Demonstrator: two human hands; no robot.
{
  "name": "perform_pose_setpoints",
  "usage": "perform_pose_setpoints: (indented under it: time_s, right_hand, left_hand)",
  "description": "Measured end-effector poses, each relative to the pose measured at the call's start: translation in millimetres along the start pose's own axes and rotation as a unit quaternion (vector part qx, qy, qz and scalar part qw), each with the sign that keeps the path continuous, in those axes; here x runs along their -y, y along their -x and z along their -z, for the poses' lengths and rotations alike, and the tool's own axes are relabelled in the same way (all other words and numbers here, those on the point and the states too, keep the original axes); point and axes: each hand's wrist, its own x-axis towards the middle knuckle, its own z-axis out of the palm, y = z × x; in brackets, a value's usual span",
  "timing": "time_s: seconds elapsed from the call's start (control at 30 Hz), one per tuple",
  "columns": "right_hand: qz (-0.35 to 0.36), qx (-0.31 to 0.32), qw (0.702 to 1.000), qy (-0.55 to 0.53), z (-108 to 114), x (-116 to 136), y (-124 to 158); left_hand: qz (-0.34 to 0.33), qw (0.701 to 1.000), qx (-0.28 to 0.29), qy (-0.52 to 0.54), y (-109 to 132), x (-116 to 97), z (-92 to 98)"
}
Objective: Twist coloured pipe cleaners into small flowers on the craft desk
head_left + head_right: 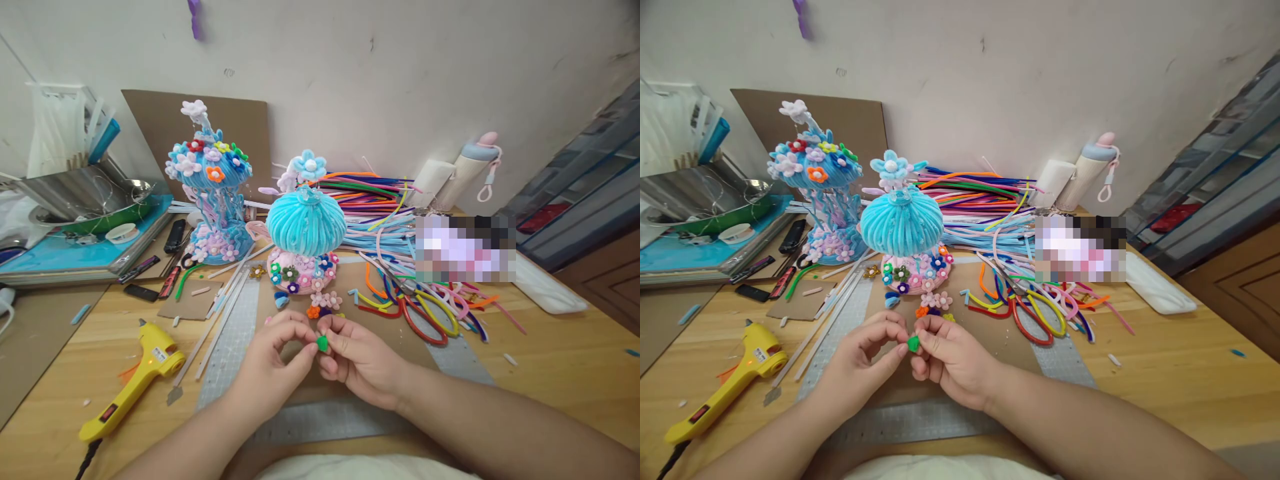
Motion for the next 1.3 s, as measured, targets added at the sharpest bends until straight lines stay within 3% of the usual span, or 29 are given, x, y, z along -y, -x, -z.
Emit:
perform_pose_setpoints:
  time_s: [0.37, 0.53, 0.73, 0.87, 1.13, 1.3]
  right_hand:
    - [0.009, -0.022, 0.998, 0.05, 0, -3, -1]
    - [0.026, -0.026, 0.991, 0.125, 2, -4, -4]
    - [0.112, -0.087, 0.933, 0.33, 1, -2, -2]
    - [0.14, -0.069, 0.905, 0.395, -1, -1, 3]
    - [0.095, -0.023, 0.927, 0.363, 1, 6, 0]
    - [0.102, -0.018, 0.916, 0.388, 1, 8, 2]
  left_hand:
    - [0.002, 1.0, -0.013, -0.015, 0, 3, -3.9]
    - [0.002, 1.0, 0.004, -0.026, 0, 4, -5.7]
    - [-0.002, 0.999, 0.009, -0.045, 0, 0, -5.0]
    - [-0.021, 0.997, -0.007, -0.075, 2, -1, -3.1]
    - [-0.024, 0.999, 0.037, -0.012, 1, -4, 2.6]
    - [-0.011, 0.998, 0.055, 0.006, 0, -5, 5.0]
